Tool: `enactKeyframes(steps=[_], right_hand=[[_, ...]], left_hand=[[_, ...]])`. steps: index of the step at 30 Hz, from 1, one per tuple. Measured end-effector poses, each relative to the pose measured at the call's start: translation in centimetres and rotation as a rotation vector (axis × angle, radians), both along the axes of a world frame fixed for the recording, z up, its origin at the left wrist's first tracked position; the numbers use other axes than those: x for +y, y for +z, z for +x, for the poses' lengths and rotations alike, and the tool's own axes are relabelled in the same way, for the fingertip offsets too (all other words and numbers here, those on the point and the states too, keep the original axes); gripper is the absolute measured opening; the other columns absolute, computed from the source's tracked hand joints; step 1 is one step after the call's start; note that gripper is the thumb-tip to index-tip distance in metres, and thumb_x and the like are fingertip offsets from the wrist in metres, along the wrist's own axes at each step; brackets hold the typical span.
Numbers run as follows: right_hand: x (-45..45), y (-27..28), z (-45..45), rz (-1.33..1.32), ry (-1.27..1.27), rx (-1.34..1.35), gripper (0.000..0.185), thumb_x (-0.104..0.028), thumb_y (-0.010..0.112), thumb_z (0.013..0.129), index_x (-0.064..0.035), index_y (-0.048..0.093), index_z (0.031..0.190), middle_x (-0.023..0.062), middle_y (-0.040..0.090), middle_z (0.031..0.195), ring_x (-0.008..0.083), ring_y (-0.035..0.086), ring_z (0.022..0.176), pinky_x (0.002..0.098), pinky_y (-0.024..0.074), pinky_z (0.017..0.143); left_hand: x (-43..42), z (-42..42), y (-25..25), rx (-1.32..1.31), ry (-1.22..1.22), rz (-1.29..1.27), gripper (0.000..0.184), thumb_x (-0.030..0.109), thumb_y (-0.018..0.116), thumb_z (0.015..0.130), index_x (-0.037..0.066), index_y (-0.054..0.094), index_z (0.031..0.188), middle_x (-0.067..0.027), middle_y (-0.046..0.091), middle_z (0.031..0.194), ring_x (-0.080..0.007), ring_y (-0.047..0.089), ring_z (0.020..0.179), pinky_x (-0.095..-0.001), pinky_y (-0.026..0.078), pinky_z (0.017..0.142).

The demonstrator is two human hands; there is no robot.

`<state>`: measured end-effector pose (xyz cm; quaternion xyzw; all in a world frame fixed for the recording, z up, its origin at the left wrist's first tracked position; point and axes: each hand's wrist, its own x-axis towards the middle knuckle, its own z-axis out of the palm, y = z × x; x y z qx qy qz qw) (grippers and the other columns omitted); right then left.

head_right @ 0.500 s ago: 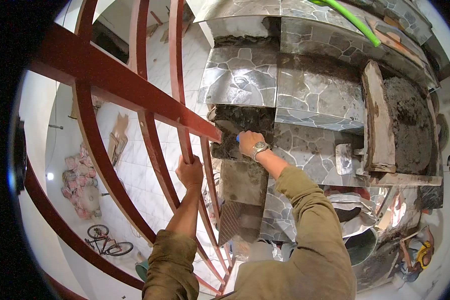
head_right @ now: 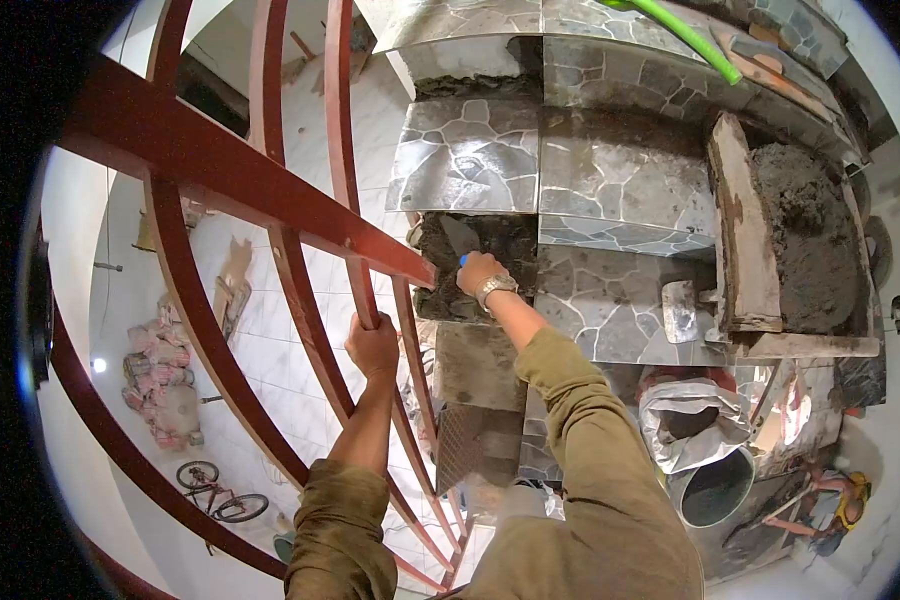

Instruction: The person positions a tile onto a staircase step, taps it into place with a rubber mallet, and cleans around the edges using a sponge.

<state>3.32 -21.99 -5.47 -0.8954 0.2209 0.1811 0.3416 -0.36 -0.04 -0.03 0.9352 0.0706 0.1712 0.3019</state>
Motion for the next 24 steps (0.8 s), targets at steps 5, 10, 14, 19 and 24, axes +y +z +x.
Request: enactKeyframes(steps=[5, 10, 14, 19, 24], right_hand=[[-0.4, 0.8, -3.5, -0.007, -0.141, -0.030, 0.035, -0.021, 0.056, 0.086, 0.0041, 0.067, 0.107, 0.0295, 0.067, 0.107, 0.0439, 0.066, 0.102, 0.0504, 0.0530, 0.089], [1.0, -1.0, -6.6, -0.059, 0.071, -0.027, 0.037, -0.028, 0.056, 0.085, 0.0023, 0.061, 0.106, 0.0279, 0.069, 0.098, 0.0463, 0.067, 0.094, 0.0524, 0.0537, 0.083], [-1.1, -3.4, -6.7, -0.117, -0.002, -0.055, 0.036, -0.029, 0.058, 0.085, 0.0004, 0.060, 0.106, 0.0275, 0.069, 0.095, 0.0461, 0.067, 0.092, 0.0528, 0.0542, 0.081], [-3.0, -3.8, -9.0, -0.053, -0.234, -0.101, 0.043, -0.036, 0.058, 0.087, 0.0029, 0.059, 0.107, 0.0320, 0.067, 0.097, 0.0503, 0.064, 0.092, 0.0563, 0.0511, 0.082], [-3.1, -5.1, -14.2, 0.339, -0.457, -0.027, 0.042, -0.033, 0.054, 0.090, 0.0075, 0.058, 0.098, 0.0251, 0.066, 0.077, 0.0370, 0.068, 0.067, 0.0468, 0.0544, 0.060]], left_hand=[[-0.1, -0.1, 0.9, 0.118, 0.016, 0.038, 0.014, 0.018, 0.063, 0.081, 0.005, 0.064, 0.086, -0.0205, 0.067, 0.075, -0.0431, 0.066, 0.076, -0.0481, 0.051, 0.068], [-0.4, -0.3, 1.0, 0.121, 0.032, 0.047, 0.015, 0.019, 0.063, 0.081, 0.005, 0.064, 0.087, -0.0217, 0.067, 0.078, -0.0444, 0.065, 0.079, -0.0514, 0.051, 0.071], [-0.5, -0.1, 0.7, 0.094, 0.024, 0.044, 0.014, 0.018, 0.062, 0.082, 0.004, 0.064, 0.087, -0.0214, 0.065, 0.072, -0.0431, 0.066, 0.074, -0.0488, 0.051, 0.068], [0.1, -0.1, 0.2, 0.081, -0.012, 0.023, 0.014, 0.017, 0.063, 0.082, 0.003, 0.063, 0.085, -0.0198, 0.065, 0.069, -0.0398, 0.067, 0.069, -0.0450, 0.051, 0.065], [0.3, 0.0, -0.2, 0.098, 0.001, 0.015, 0.014, 0.018, 0.063, 0.081, 0.004, 0.062, 0.083, -0.0199, 0.065, 0.069, -0.0412, 0.066, 0.070, -0.0475, 0.051, 0.065]])
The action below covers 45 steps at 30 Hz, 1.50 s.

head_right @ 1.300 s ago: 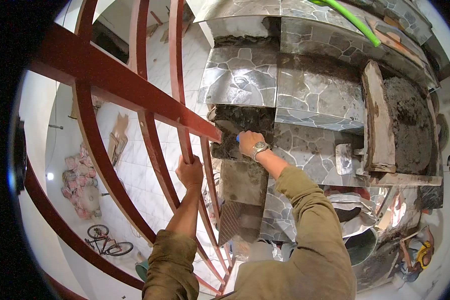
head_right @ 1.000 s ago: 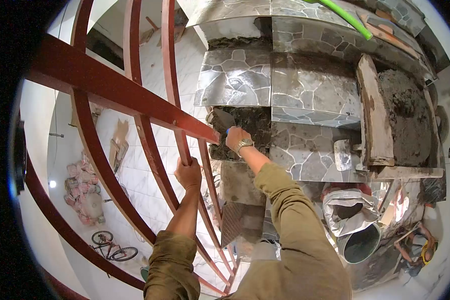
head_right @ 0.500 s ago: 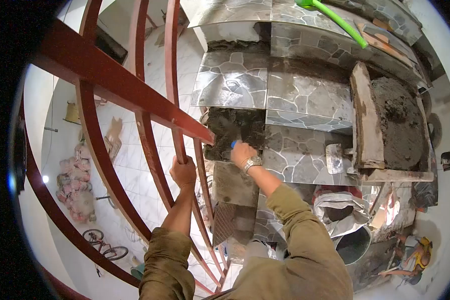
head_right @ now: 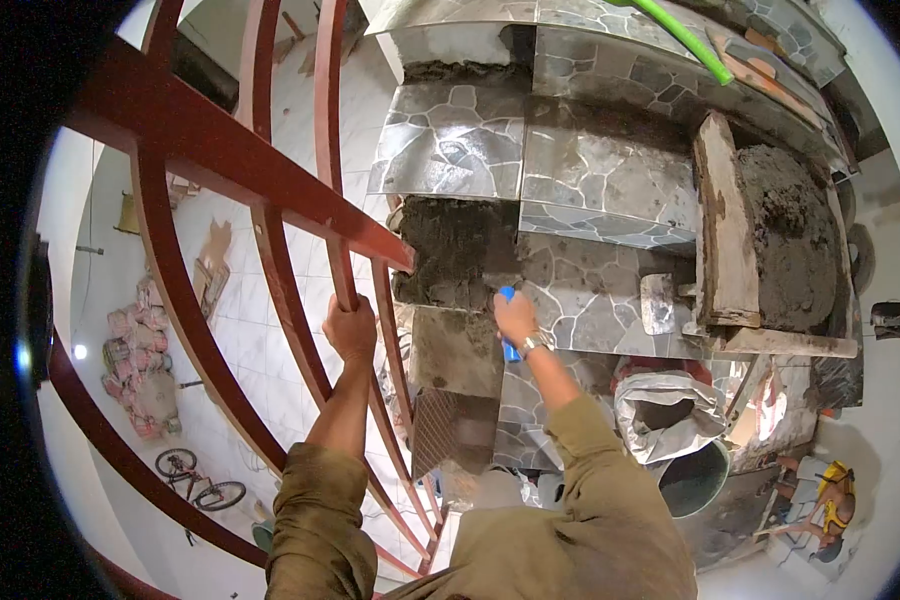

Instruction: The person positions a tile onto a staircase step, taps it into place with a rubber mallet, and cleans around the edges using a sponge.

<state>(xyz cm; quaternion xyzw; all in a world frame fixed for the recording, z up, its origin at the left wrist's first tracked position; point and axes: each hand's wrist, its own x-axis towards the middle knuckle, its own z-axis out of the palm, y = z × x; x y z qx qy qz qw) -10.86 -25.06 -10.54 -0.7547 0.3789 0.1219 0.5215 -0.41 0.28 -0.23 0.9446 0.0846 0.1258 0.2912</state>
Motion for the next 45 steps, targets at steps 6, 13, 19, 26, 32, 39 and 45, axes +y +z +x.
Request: enactKeyframes(steps=[6, 13, 19, 26, 32, 39, 45], right_hand=[[-3.3, 2.0, -3.4, 0.346, -0.051, -0.011, 0.039, -0.039, 0.050, 0.093, -0.0013, 0.056, 0.086, 0.0111, 0.058, 0.060, 0.0226, 0.060, 0.045, 0.0363, 0.0486, 0.042], [-3.8, 1.0, -4.3, 0.237, 0.112, 0.048, 0.043, -0.043, 0.051, 0.095, -0.0015, 0.056, 0.086, 0.0101, 0.059, 0.060, 0.0214, 0.059, 0.043, 0.0356, 0.0475, 0.041], [0.1, 3.6, -10.2, 0.230, 0.157, 0.028, 0.043, -0.043, 0.054, 0.096, -0.0013, 0.056, 0.087, 0.0097, 0.060, 0.062, 0.0199, 0.059, 0.045, 0.0348, 0.0473, 0.043], [5.8, 3.0, -9.8, 0.364, 0.049, 0.058, 0.042, -0.044, 0.056, 0.094, -0.0017, 0.056, 0.091, 0.0161, 0.064, 0.068, 0.0279, 0.065, 0.054, 0.0407, 0.0505, 0.050], [6.3, 2.0, -6.7, -0.234, 0.307, -0.100, 0.042, -0.038, 0.054, 0.088, 0.0026, 0.057, 0.101, 0.0330, 0.065, 0.089, 0.0515, 0.062, 0.087, 0.0592, 0.0485, 0.079], [-0.1, 5.6, -9.5, -0.436, 0.454, 0.159, 0.038, -0.035, 0.053, 0.088, -0.0022, 0.055, 0.106, 0.0279, 0.067, 0.097, 0.0474, 0.064, 0.089, 0.0554, 0.0513, 0.078], [-5.5, 7.0, -9.9, -0.571, 0.804, 0.119, 0.036, -0.034, 0.056, 0.088, -0.0088, 0.055, 0.113, 0.0200, 0.068, 0.099, 0.0414, 0.066, 0.090, 0.0541, 0.0518, 0.078]], left_hand=[[-0.5, -0.4, 1.1, -0.004, 0.009, -0.028, 0.016, 0.024, 0.064, 0.079, 0.009, 0.060, 0.080, -0.0209, 0.065, 0.072, -0.0452, 0.064, 0.075, -0.0536, 0.050, 0.066], [-1.1, -0.4, 3.0, 0.072, 0.063, -0.047, 0.017, 0.024, 0.064, 0.081, 0.007, 0.063, 0.084, -0.0216, 0.066, 0.074, -0.0453, 0.064, 0.076, -0.0505, 0.051, 0.070], [-0.6, -0.2, 1.9, 0.061, 0.057, -0.028, 0.020, 0.029, 0.065, 0.080, 0.009, 0.062, 0.083, -0.0198, 0.066, 0.075, -0.0423, 0.065, 0.075, -0.0505, 0.051, 0.065], [-1.0, -0.3, 1.8, 0.025, 0.090, 0.008, 0.017, 0.026, 0.065, 0.078, 0.010, 0.062, 0.078, -0.0179, 0.065, 0.068, -0.0405, 0.065, 0.068, -0.0493, 0.051, 0.064], [-0.9, -0.4, 1.2, 0.036, 0.066, 0.019, 0.018, 0.026, 0.065, 0.080, 0.009, 0.062, 0.080, -0.0182, 0.066, 0.071, -0.0420, 0.065, 0.072, -0.0499, 0.051, 0.068], [-0.8, -0.3, 1.7, 0.047, 0.057, -0.009, 0.020, 0.029, 0.064, 0.080, 0.009, 0.062, 0.082, -0.0185, 0.067, 0.072, -0.0418, 0.066, 0.072, -0.0500, 0.052, 0.066], [-0.8, -0.4, 1.9, 0.084, 0.073, 0.025, 0.022, 0.030, 0.064, 0.080, 0.009, 0.062, 0.082, -0.0187, 0.067, 0.074, -0.0426, 0.066, 0.075, -0.0504, 0.052, 0.066]])
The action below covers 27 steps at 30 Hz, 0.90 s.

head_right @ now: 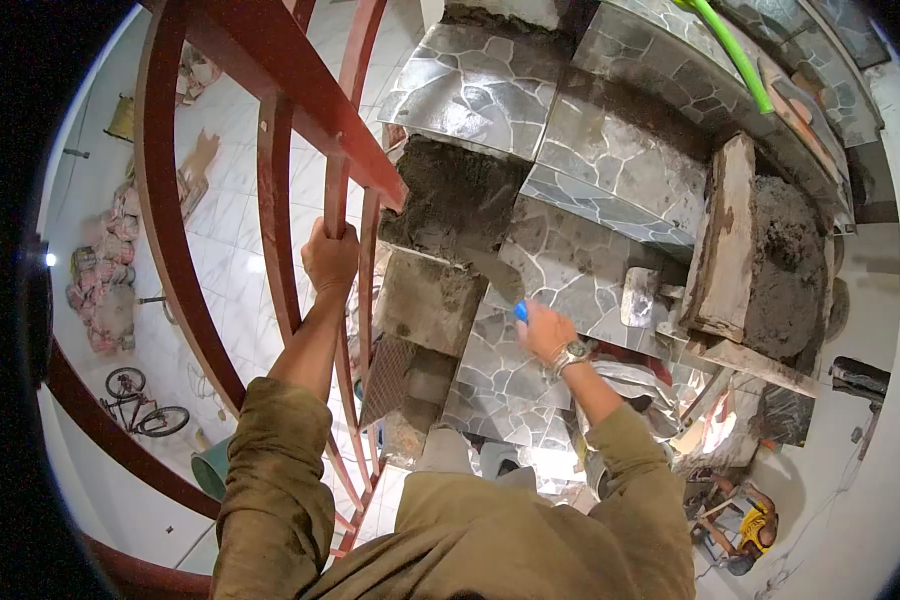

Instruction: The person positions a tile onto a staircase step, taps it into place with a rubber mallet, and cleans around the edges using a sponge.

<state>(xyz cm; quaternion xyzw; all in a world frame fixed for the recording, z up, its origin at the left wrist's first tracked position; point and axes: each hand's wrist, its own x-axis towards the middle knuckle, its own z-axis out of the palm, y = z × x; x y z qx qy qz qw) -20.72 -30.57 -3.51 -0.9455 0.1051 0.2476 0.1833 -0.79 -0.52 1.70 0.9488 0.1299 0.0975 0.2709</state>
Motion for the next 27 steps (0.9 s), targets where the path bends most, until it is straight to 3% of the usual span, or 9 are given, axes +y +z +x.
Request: enactKeyframes(steps=[2, 8, 14, 17, 19, 21, 23, 24, 27], right_hand=[[-2.9, -1.8, 1.1, -0.050, 0.082, -0.070, 0.034, -0.032, 0.057, 0.087, -0.0087, 0.056, 0.112, 0.0193, 0.068, 0.098, 0.0409, 0.066, 0.088, 0.0537, 0.0521, 0.078], [-6.2, -0.4, 7.4, -0.167, 0.143, -0.201, 0.032, -0.033, 0.057, 0.087, -0.0083, 0.058, 0.108, 0.0204, 0.067, 0.096, 0.0416, 0.066, 0.087, 0.0539, 0.0518, 0.077], [-3.9, -2.2, 9.0, 0.110, -0.110, -0.335, 0.033, -0.035, 0.054, 0.091, -0.0036, 0.058, 0.101, 0.0255, 0.066, 0.096, 0.0450, 0.064, 0.086, 0.0545, 0.0494, 0.076], [-0.6, -5.7, 6.4, 0.315, -0.295, -0.496, 0.033, -0.036, 0.055, 0.093, -0.0031, 0.055, 0.094, 0.0178, 0.063, 0.071, 0.0371, 0.064, 0.066, 0.0477, 0.0520, 0.060], [0.8, -12.8, 4.7, 0.488, -0.512, -0.414, 0.033, -0.037, 0.052, 0.094, -0.0043, 0.054, 0.092, 0.0142, 0.061, 0.068, 0.0305, 0.061, 0.057, 0.0432, 0.0501, 0.052], [3.6, -13.0, 5.1, 0.713, -0.777, -0.300, 0.032, -0.037, 0.050, 0.096, -0.0056, 0.053, 0.090, 0.0113, 0.060, 0.067, 0.0256, 0.059, 0.051, 0.0393, 0.0483, 0.047], [7.6, -6.6, 6.7, 0.975, -1.084, -0.150, 0.030, -0.036, 0.048, 0.097, -0.0072, 0.052, 0.089, 0.0092, 0.059, 0.066, 0.0224, 0.058, 0.048, 0.0360, 0.0466, 0.043], [8.8, -6.9, 7.6, 1.053, -1.175, -0.131, 0.030, -0.035, 0.049, 0.096, -0.0060, 0.050, 0.089, 0.0102, 0.058, 0.065, 0.0242, 0.057, 0.047, 0.0374, 0.0485, 0.044], [11.9, -9.6, 11.0, 0.895, -1.051, -0.195, 0.041, -0.038, 0.047, 0.096, 0.0022, 0.055, 0.093, 0.0220, 0.062, 0.075, 0.0359, 0.064, 0.060, 0.0472, 0.0511, 0.058]], left_hand=[[-0.1, 0.3, -0.1, 0.005, 0.004, 0.000, 0.021, 0.030, 0.064, 0.080, 0.009, 0.063, 0.083, -0.0189, 0.067, 0.074, -0.0426, 0.066, 0.075, -0.0507, 0.052, 0.066], [0.4, 0.0, -0.8, -0.040, -0.042, -0.039, 0.022, 0.031, 0.063, 0.081, 0.009, 0.062, 0.084, -0.0192, 0.067, 0.074, -0.0430, 0.066, 0.075, -0.0516, 0.051, 0.067], [0.1, -0.1, 0.2, 0.037, -0.013, -0.064, 0.024, 0.031, 0.063, 0.082, 0.007, 0.060, 0.083, -0.0209, 0.066, 0.077, -0.0430, 0.065, 0.078, -0.0503, 0.050, 0.067], [-0.1, 0.0, 0.8, 0.057, -0.015, -0.084, 0.026, 0.031, 0.062, 0.083, 0.006, 0.059, 0.083, -0.0222, 0.065, 0.078, -0.0431, 0.064, 0.079, -0.0502, 0.049, 0.067], [-0.3, -0.1, 1.1, 0.058, -0.005, -0.076, 0.026, 0.031, 0.061, 0.084, 0.005, 0.058, 0.082, -0.0226, 0.064, 0.078, -0.0433, 0.064, 0.079, -0.0503, 0.049, 0.067], [-0.3, -0.2, 1.2, 0.071, 0.002, -0.111, 0.027, 0.031, 0.060, 0.084, 0.005, 0.058, 0.084, -0.0226, 0.064, 0.079, -0.0434, 0.064, 0.079, -0.0502, 0.048, 0.067], [-0.2, 0.0, 0.9, 0.098, 0.007, -0.134, 0.026, 0.031, 0.060, 0.084, 0.005, 0.058, 0.085, -0.0224, 0.064, 0.080, -0.0431, 0.064, 0.079, -0.0500, 0.048, 0.068], [-0.1, 0.0, 0.8, 0.103, -0.008, -0.153, 0.025, 0.030, 0.059, 0.084, 0.005, 0.058, 0.086, -0.0218, 0.064, 0.081, -0.0423, 0.064, 0.080, -0.0498, 0.049, 0.069], [-0.1, 0.0, 1.3, 0.109, 0.001, -0.120, 0.025, 0.030, 0.059, 0.084, 0.006, 0.058, 0.086, -0.0215, 0.065, 0.080, -0.0417, 0.065, 0.080, -0.0495, 0.049, 0.069]])
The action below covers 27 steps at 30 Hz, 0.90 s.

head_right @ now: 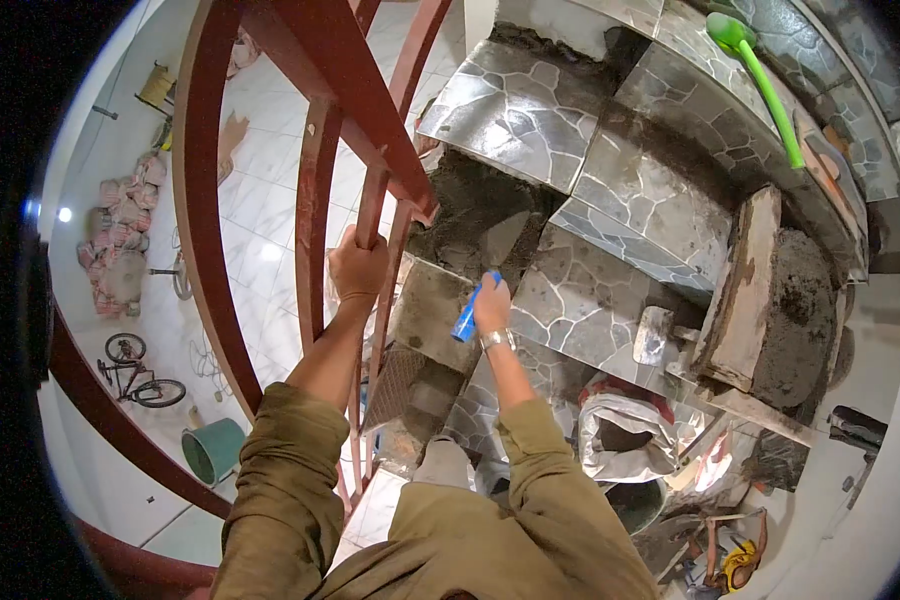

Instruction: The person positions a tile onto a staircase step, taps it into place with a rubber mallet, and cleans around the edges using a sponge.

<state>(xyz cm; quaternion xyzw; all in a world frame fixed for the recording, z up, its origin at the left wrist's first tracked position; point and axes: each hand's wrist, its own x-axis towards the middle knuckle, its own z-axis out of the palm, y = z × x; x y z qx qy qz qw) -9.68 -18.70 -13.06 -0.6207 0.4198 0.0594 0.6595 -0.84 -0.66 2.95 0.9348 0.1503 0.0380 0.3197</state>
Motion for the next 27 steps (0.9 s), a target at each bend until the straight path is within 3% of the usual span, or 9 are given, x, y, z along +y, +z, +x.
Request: enactKeyframes(steps=[2, 3, 5, 8, 12, 18, 21, 23, 27], right_hand=[[0.3, -6.7, 1.0, -0.221, 0.110, -0.053, 0.044, -0.040, 0.048, 0.095, 0.0040, 0.056, 0.093, 0.0264, 0.064, 0.080, 0.0415, 0.065, 0.074, 0.0509, 0.0504, 0.068], [0.6, -7.0, 1.2, -0.272, 0.163, -0.062, 0.042, -0.038, 0.049, 0.094, 0.0031, 0.055, 0.093, 0.0238, 0.064, 0.077, 0.0377, 0.066, 0.068, 0.0485, 0.0518, 0.062], [1.0, -1.5, 0.8, -0.526, 0.318, -0.031, 0.046, -0.039, 0.050, 0.093, 0.0054, 0.058, 0.095, 0.0292, 0.065, 0.087, 0.0446, 0.066, 0.082, 0.0522, 0.0513, 0.072], [1.1, 1.1, -1.8, -0.590, 0.538, 0.019, 0.047, -0.041, 0.051, 0.091, 0.0048, 0.061, 0.095, 0.0314, 0.064, 0.094, 0.0500, 0.061, 0.093, 0.0543, 0.0463, 0.083], [-1.6, 5.9, -6.3, -0.484, 0.793, -0.048, 0.048, -0.044, 0.053, 0.090, 0.0022, 0.061, 0.101, 0.0332, 0.064, 0.091, 0.0513, 0.062, 0.091, 0.0566, 0.0468, 0.081], [-1.5, 6.0, -6.0, -0.561, 0.537, -0.006, 0.047, -0.044, 0.055, 0.087, 0.0020, 0.062, 0.095, 0.0318, 0.065, 0.094, 0.0495, 0.062, 0.093, 0.0547, 0.0480, 0.082], [0.2, 3.3, -4.2, -0.503, 0.493, 0.015, 0.047, -0.045, 0.054, 0.087, 0.0008, 0.062, 0.095, 0.0322, 0.065, 0.097, 0.0490, 0.063, 0.094, 0.0541, 0.0489, 0.083], [1.9, 3.3, -5.0, -0.436, 0.646, 0.025, 0.047, -0.045, 0.054, 0.087, -0.0002, 0.063, 0.097, 0.0322, 0.065, 0.099, 0.0483, 0.063, 0.096, 0.0532, 0.0493, 0.084], [3.8, 9.5, -10.2, -0.512, 0.655, 0.054, 0.047, -0.042, 0.056, 0.086, -0.0008, 0.062, 0.106, 0.0288, 0.066, 0.099, 0.0470, 0.063, 0.095, 0.0514, 0.0494, 0.086]], left_hand=[[0.0, 0.1, 0.1, -0.003, -0.002, 0.013, 0.025, 0.030, 0.060, 0.084, 0.005, 0.057, 0.085, -0.0217, 0.065, 0.080, -0.0419, 0.065, 0.081, -0.0496, 0.049, 0.069], [0.1, 0.1, -0.2, -0.016, -0.008, 0.012, 0.025, 0.030, 0.061, 0.083, 0.005, 0.057, 0.085, -0.0217, 0.064, 0.080, -0.0421, 0.065, 0.081, -0.0497, 0.049, 0.069], [-0.1, 0.0, -0.5, -0.052, -0.003, 0.007, 0.023, 0.028, 0.062, 0.082, 0.005, 0.059, 0.084, -0.0216, 0.064, 0.077, -0.0429, 0.065, 0.079, -0.0500, 0.050, 0.068], [-0.1, -0.1, -0.2, -0.069, 0.000, -0.009, 0.021, 0.026, 0.063, 0.081, 0.006, 0.059, 0.083, -0.0217, 0.064, 0.074, -0.0441, 0.064, 0.077, -0.0503, 0.050, 0.067], [-0.1, -0.1, 0.3, -0.005, -0.031, -0.035, 0.025, 0.027, 0.062, 0.084, 0.003, 0.055, 0.086, -0.0230, 0.063, 0.080, -0.0441, 0.064, 0.082, -0.0504, 0.047, 0.068], [-0.2, -0.7, 1.0, -0.029, -0.039, -0.037, 0.024, 0.026, 0.061, 0.084, 0.003, 0.056, 0.087, -0.0228, 0.064, 0.080, -0.0438, 0.064, 0.081, -0.0497, 0.048, 0.068], [-0.3, -0.8, 0.5, -0.063, -0.027, -0.012, 0.024, 0.027, 0.060, 0.084, 0.003, 0.057, 0.087, -0.0225, 0.065, 0.081, -0.0438, 0.065, 0.082, -0.0493, 0.049, 0.069], [-0.2, -0.8, 0.2, -0.066, -0.025, -0.008, 0.025, 0.028, 0.059, 0.084, 0.004, 0.058, 0.088, -0.0223, 0.065, 0.082, -0.0441, 0.065, 0.082, -0.0495, 0.049, 0.069], [-0.4, -1.0, -0.3, -0.182, -0.021, 0.075, 0.017, 0.024, 0.061, 0.081, 0.009, 0.067, 0.084, -0.0212, 0.068, 0.076, -0.0439, 0.067, 0.079, -0.0508, 0.054, 0.071]])
